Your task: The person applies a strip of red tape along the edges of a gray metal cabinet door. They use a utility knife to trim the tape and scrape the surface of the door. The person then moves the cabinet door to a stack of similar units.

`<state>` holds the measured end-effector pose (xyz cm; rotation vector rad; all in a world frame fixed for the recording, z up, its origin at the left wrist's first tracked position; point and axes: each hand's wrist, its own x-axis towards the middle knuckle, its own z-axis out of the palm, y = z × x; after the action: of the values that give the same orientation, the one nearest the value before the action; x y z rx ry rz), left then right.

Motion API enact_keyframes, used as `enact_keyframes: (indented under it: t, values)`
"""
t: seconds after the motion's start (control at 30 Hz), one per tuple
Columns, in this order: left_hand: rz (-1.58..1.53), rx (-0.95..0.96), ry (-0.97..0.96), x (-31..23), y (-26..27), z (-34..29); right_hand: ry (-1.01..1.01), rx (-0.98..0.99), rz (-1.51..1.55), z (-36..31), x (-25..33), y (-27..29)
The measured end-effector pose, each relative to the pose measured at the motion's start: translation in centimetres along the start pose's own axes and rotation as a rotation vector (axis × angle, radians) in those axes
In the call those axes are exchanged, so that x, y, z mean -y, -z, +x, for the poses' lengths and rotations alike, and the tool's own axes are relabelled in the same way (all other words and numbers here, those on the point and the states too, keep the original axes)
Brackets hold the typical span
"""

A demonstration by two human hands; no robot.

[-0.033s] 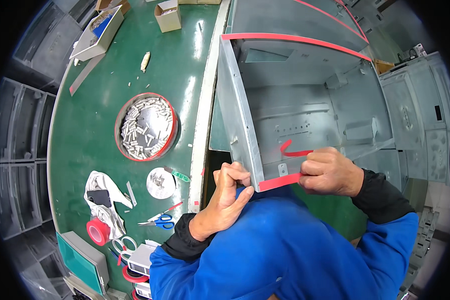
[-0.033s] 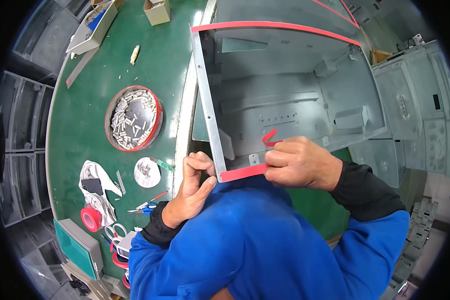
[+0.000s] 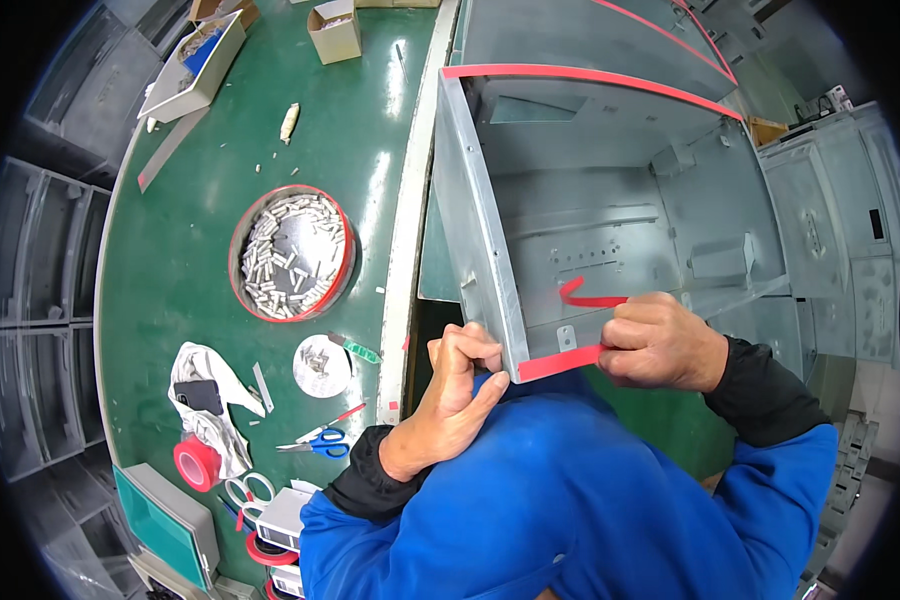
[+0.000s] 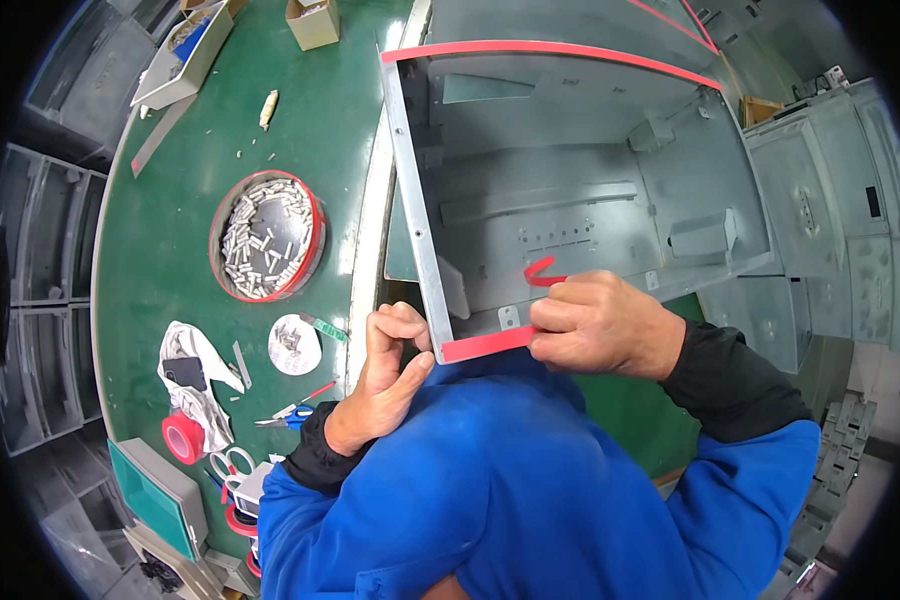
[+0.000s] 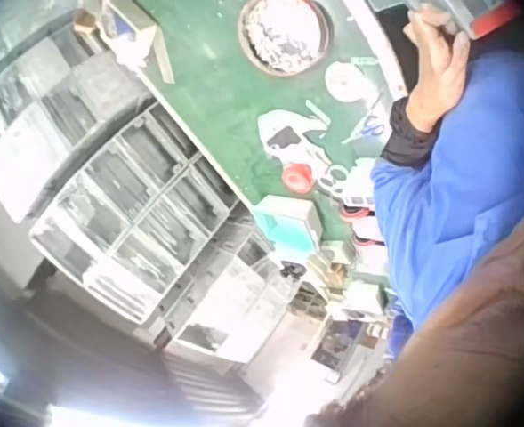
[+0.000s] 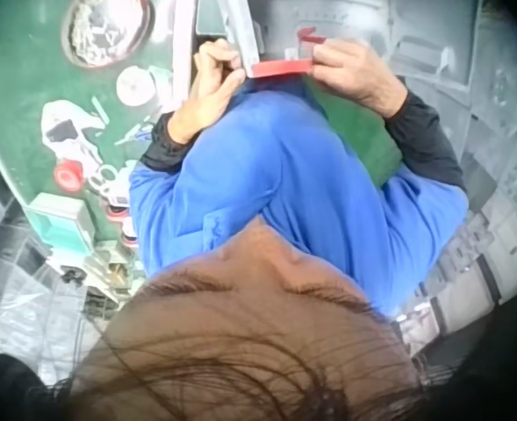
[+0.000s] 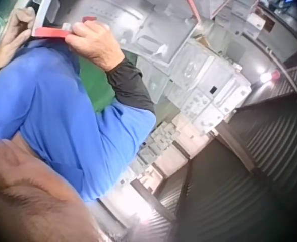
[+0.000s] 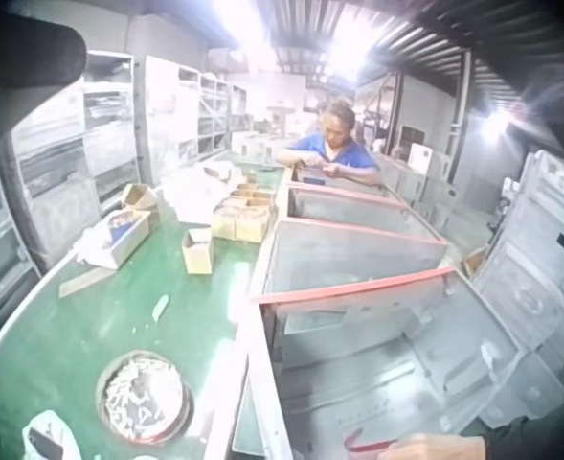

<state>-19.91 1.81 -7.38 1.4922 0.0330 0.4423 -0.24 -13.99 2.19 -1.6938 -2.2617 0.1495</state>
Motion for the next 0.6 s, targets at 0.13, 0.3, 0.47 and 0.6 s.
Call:
enact_keyframes:
  t: [0.13,0.3,0.47,0.6]
  values:
    - [0.03,0.005,-0.01,0.27,0.09,-0.18,-0.015,0.008,-0.009,0.18,0.12,-0.1]
    - [0.003,0.015,-0.005,0.34,0.16,-0.08,-0.023,-0.001,0.019,0.12,0.11,-0.37]
    - [0.011,0.03,0.006,-0.02,0.2,0.06,-0.042,0.011,0.055,0.23,0.08,-0.19]
    - [0.023,0.031,0.015,0.0,0.28,0.08,-0.036,0.001,0.063,0.32,-0.1,-0.28]
